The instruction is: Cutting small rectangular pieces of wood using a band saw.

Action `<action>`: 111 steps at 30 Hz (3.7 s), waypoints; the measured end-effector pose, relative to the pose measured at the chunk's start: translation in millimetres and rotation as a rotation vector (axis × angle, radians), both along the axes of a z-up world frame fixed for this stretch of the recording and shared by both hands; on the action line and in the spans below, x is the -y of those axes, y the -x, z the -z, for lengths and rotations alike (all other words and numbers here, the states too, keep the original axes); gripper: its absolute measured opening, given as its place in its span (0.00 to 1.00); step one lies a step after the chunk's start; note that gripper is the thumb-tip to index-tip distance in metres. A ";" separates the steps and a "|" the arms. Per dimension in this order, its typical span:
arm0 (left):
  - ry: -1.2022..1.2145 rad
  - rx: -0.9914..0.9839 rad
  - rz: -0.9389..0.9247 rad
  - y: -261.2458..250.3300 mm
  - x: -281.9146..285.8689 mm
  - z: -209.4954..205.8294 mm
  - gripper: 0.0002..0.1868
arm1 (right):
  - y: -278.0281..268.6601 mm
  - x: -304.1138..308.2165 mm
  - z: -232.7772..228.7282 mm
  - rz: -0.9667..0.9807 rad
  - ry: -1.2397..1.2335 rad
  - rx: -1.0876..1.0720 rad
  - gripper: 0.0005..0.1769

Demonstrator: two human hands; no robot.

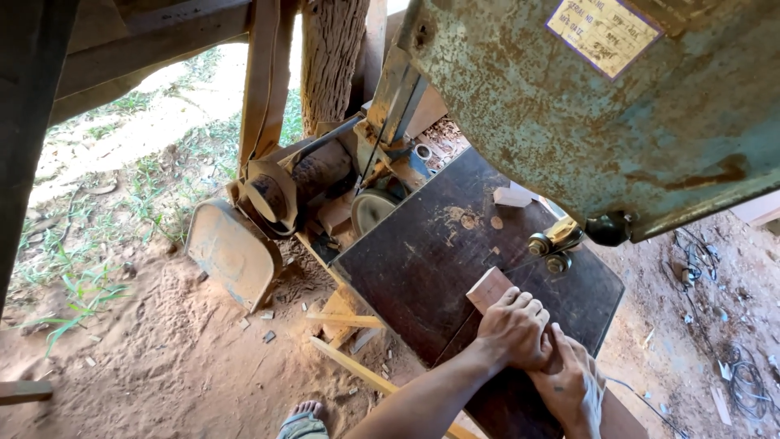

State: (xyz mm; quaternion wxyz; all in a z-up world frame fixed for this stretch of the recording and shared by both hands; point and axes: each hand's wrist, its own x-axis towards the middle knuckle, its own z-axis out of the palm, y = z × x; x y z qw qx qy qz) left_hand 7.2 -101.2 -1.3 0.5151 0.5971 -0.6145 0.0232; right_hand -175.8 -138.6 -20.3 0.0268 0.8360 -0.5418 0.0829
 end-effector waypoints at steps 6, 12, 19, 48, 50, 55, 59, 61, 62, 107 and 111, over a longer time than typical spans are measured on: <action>-0.055 0.015 0.032 1.3 5.9 2.5 0.17 | 3.3 5.1 3.0 0.004 0.009 -0.010 0.56; -0.108 0.004 0.052 0.7 3.3 -0.8 0.19 | 0.8 4.6 -1.3 0.030 -0.042 -0.039 0.57; -0.023 -0.001 0.012 2.2 4.7 1.1 0.17 | 4.1 7.1 2.0 0.031 -0.043 -0.044 0.57; -0.011 0.002 0.018 -1.5 8.3 2.5 0.16 | 0.9 10.0 3.3 0.039 -0.034 0.012 0.56; 0.005 0.005 0.014 -1.2 7.5 2.1 0.15 | 3.2 9.7 4.8 0.019 0.006 0.021 0.56; 0.013 0.006 0.000 -0.6 8.5 2.7 0.14 | -0.3 7.2 0.3 0.053 -0.054 0.015 0.55; -0.025 0.005 0.015 -0.7 10.3 3.0 0.16 | 0.5 9.7 0.0 0.018 -0.031 0.033 0.55; -0.002 -0.025 0.011 -0.3 10.3 1.3 0.15 | 2.3 10.4 -0.1 -0.030 0.005 0.054 0.54; 0.000 -0.026 0.013 0.6 10.7 3.7 0.15 | 4.0 11.1 3.0 -0.028 0.008 0.054 0.54; -0.061 0.025 0.021 4.4 27.7 11.1 0.18 | 1.4 26.4 0.3 0.066 -0.084 0.015 0.57; -0.066 0.046 -0.003 6.5 33.9 13.4 0.17 | 2.0 31.6 -3.1 -0.023 -0.039 0.075 0.54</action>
